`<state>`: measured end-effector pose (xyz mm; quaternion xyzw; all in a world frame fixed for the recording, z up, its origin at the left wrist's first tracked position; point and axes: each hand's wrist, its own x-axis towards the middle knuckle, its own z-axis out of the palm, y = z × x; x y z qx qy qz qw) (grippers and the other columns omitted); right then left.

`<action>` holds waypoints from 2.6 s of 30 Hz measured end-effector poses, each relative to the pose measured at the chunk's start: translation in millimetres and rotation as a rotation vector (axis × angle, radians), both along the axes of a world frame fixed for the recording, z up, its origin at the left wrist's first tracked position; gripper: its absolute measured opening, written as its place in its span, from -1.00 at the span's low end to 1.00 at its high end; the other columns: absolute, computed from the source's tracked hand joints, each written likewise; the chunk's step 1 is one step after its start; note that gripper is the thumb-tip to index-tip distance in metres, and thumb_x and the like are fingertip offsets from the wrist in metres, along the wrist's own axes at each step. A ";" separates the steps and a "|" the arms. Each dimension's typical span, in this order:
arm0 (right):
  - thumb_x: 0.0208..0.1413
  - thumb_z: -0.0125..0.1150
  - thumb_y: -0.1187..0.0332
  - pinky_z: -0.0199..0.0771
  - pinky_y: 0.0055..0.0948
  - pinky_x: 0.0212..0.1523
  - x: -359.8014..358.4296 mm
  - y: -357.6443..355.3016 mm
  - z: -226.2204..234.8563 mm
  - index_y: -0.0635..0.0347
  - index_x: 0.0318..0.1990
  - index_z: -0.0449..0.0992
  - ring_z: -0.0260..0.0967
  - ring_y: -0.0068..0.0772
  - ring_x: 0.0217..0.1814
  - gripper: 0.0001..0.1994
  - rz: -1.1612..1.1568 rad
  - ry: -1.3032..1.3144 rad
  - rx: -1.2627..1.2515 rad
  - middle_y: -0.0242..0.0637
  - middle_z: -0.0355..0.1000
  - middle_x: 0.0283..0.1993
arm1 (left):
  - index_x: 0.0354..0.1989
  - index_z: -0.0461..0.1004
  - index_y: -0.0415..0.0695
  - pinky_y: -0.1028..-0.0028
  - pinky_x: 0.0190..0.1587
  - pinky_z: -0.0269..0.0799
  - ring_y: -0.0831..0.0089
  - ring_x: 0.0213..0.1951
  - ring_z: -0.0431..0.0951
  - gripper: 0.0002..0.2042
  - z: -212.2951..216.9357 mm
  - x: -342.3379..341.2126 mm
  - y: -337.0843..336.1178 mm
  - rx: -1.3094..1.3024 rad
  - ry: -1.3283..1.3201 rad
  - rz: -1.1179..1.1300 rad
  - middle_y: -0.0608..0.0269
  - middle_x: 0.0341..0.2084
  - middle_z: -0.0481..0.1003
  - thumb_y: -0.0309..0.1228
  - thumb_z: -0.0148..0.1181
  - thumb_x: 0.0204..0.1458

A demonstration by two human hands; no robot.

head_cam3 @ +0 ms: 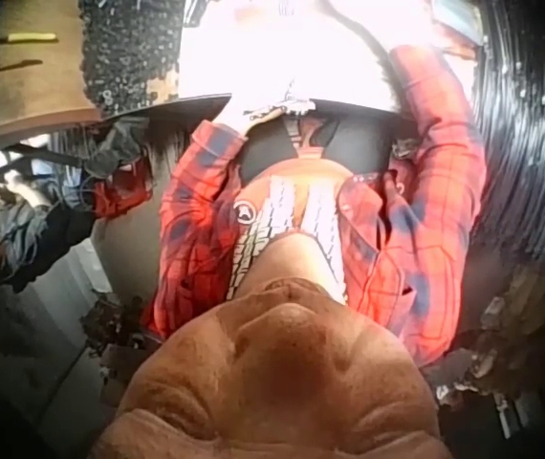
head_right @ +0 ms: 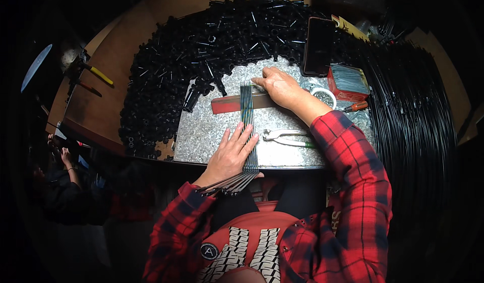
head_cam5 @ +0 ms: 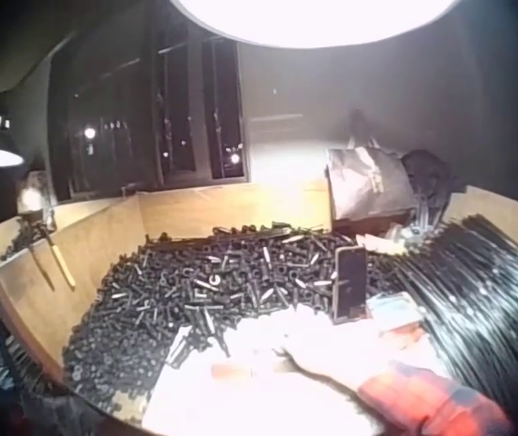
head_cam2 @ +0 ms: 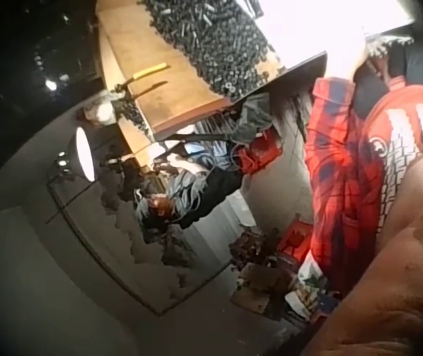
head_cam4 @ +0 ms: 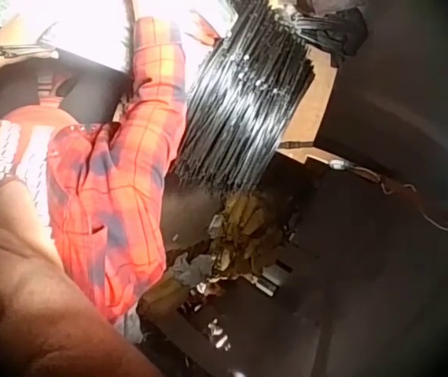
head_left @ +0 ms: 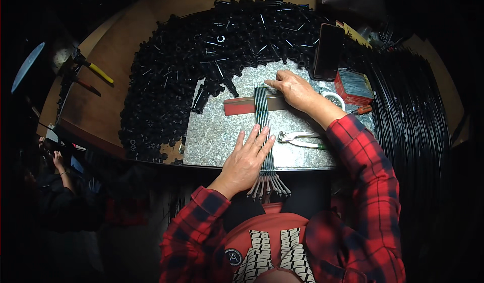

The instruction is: Assembling bundles of black plastic tubes into circular plastic connectors using pliers.

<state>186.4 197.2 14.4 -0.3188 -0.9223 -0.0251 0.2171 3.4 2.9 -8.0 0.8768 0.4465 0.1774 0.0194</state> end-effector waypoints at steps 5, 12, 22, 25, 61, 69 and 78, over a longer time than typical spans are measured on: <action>-0.06 0.02 0.62 0.40 -0.29 -0.18 -1.4 -0.3 0.5 0.14 -0.01 0.52 0.34 -0.19 -0.21 -0.59 0.030 0.046 -0.006 -0.16 0.34 -0.34 | 0.26 0.16 -0.21 -0.09 0.24 0.00 -0.05 0.31 0.06 -0.40 -0.8 -0.5 0.9 -0.007 0.009 0.001 -0.10 0.26 0.11 -0.59 -0.02 -0.08; -0.17 0.00 0.76 0.42 -0.30 -0.05 -1.4 -7.8 9.7 0.20 0.07 0.43 0.36 -0.11 -0.06 -0.45 0.162 0.134 -0.072 -0.11 0.36 -0.16 | 0.26 0.16 -0.22 -0.09 0.25 -0.01 -0.05 0.31 0.05 -0.39 2.5 0.5 1.3 -0.019 0.010 -0.001 -0.09 0.26 0.11 -0.59 -0.02 -0.10; -0.08 0.07 0.53 0.44 -0.16 -0.18 164.0 13.9 42.4 0.30 -0.34 0.50 0.41 0.00 -0.14 -0.87 -0.514 -0.271 0.165 -0.01 0.45 -0.22 | 0.24 0.17 -0.22 -0.09 0.25 -0.01 -0.04 0.31 0.04 -0.36 -2.2 0.2 2.4 -0.019 -0.015 -0.021 -0.10 0.26 0.11 -0.61 0.05 -0.16; -0.09 0.05 0.53 0.44 -0.17 -0.18 187.8 14.5 37.6 0.31 -0.39 0.49 0.42 0.02 -0.18 -0.89 -0.706 -0.424 -0.042 0.00 0.45 -0.29 | 0.26 0.15 -0.19 -0.08 0.27 -0.05 -0.04 0.32 0.02 -0.33 -1.4 -3.1 0.4 -0.017 0.039 0.000 -0.08 0.27 0.10 -0.48 0.16 -0.13; -0.08 0.19 0.68 0.27 -0.42 -0.63 52.9 -200.2 148.8 0.23 -0.11 0.50 0.27 -0.36 -0.62 -0.68 0.234 0.237 0.074 -0.27 0.25 -0.55 | -0.20 0.53 -0.28 0.54 -0.20 0.52 0.40 -0.28 0.62 -0.84 130.3 11.8 -33.9 0.003 -0.925 -0.194 0.08 -0.37 0.60 -0.59 0.20 0.02; -0.10 0.19 0.68 0.28 -0.42 -0.62 49.3 -203.9 153.4 0.23 -0.10 0.49 0.29 -0.36 -0.59 -0.65 0.242 0.217 0.089 -0.28 0.26 -0.54 | -0.21 0.55 -0.25 0.54 -0.20 0.52 0.42 -0.28 0.62 -0.84 130.3 8.0 -36.7 0.004 -0.919 -0.190 0.11 -0.36 0.60 -0.57 0.21 0.02; -0.09 0.18 0.68 0.33 -0.41 -0.59 50.2 -205.4 155.4 0.24 -0.07 0.48 0.33 -0.33 -0.54 -0.65 0.260 0.171 0.089 -0.26 0.29 -0.50 | -0.21 0.55 -0.25 0.52 -0.19 0.52 0.41 -0.27 0.62 -0.84 129.9 10.3 -37.7 0.006 -0.932 -0.195 0.11 -0.35 0.60 -0.58 0.22 0.01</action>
